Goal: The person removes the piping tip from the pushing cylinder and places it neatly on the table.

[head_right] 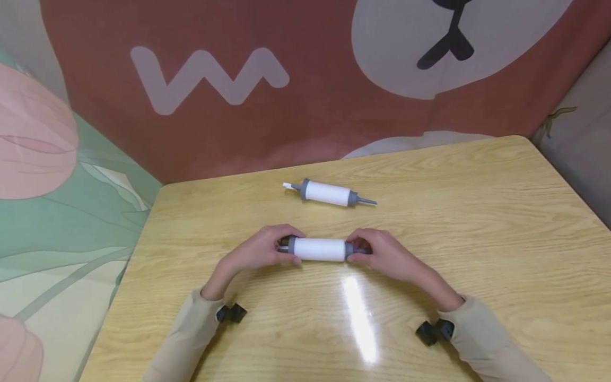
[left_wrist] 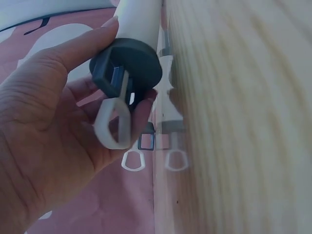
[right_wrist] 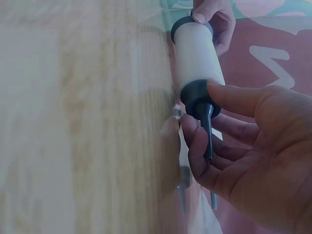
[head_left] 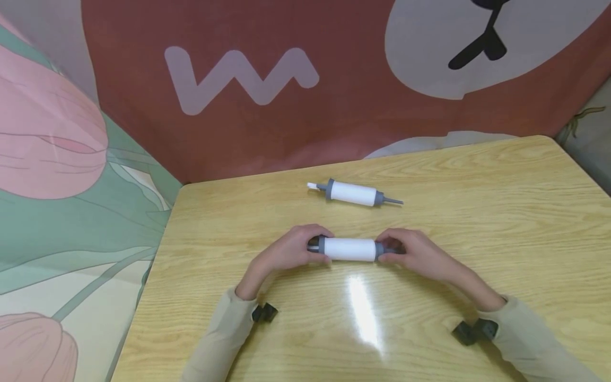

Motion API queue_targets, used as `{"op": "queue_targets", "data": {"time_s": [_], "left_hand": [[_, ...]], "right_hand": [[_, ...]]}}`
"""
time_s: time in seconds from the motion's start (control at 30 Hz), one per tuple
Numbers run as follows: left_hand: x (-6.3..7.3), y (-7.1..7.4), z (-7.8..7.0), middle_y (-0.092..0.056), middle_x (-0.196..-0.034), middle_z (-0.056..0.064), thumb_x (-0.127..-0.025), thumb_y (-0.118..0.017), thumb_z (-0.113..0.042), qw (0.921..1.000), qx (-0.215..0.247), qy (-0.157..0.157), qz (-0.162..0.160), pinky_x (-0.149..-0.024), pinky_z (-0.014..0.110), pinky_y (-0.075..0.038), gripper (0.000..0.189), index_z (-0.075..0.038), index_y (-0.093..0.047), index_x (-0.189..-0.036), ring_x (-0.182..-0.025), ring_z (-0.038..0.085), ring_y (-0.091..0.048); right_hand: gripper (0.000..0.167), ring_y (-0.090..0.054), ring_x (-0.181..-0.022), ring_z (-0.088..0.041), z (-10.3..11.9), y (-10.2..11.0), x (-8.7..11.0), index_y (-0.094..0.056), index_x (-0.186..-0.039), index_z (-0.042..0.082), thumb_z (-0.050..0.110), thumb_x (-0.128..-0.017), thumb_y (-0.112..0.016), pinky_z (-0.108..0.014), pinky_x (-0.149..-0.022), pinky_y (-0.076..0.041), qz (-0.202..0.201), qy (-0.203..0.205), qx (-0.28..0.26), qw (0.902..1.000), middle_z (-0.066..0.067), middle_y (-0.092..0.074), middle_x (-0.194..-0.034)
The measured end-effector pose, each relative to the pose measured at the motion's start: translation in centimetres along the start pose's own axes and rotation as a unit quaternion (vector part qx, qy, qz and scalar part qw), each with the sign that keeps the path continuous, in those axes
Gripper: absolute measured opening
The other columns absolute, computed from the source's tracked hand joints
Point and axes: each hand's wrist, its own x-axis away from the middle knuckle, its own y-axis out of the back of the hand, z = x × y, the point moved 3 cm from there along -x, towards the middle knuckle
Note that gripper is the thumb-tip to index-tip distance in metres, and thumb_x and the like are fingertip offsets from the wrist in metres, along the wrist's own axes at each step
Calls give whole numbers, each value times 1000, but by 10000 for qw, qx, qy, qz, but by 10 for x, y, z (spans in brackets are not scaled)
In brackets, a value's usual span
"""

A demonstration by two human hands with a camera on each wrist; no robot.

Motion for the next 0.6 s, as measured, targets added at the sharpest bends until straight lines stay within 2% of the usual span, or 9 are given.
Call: {"op": "queue_targets", "data": {"time_s": [0.17, 0.4, 0.6], "left_hand": [[0, 2, -2, -69, -123, 0, -89, -85, -28, 9998, 71, -22, -207, -89, 30, -54, 47, -13, -68, -130, -106, 12, -62], [3, 6, -6, -69, -123, 1, -88, -86, -25, 9970, 234, -317, -663, -88, 31, -56, 44, -12, -69, -127, -106, 13, -65], [4, 9, -10, -70, -121, 2, -87, -87, -24, 9931, 230, -588, -988, -84, 30, -58, 43, -11, -71, -124, -103, 14, -66]], "right_hand": [[32, -65, -95, -17, 0, 1, 0, -69, -122, 3, 17, -94, -78, -31, -79, -57, -57, -28, -87, 9999, -2, -71, -107], [34, -64, -84, -19, 5, 10, 3, -69, -121, 4, 19, -92, -81, -28, -65, -55, -254, -165, -464, 9985, -1, -71, -98], [31, -63, -87, -21, 10, 16, 3, -71, -118, 6, 18, -91, -82, -27, -72, -55, -554, -144, -466, 9973, -1, -71, -99]]}}
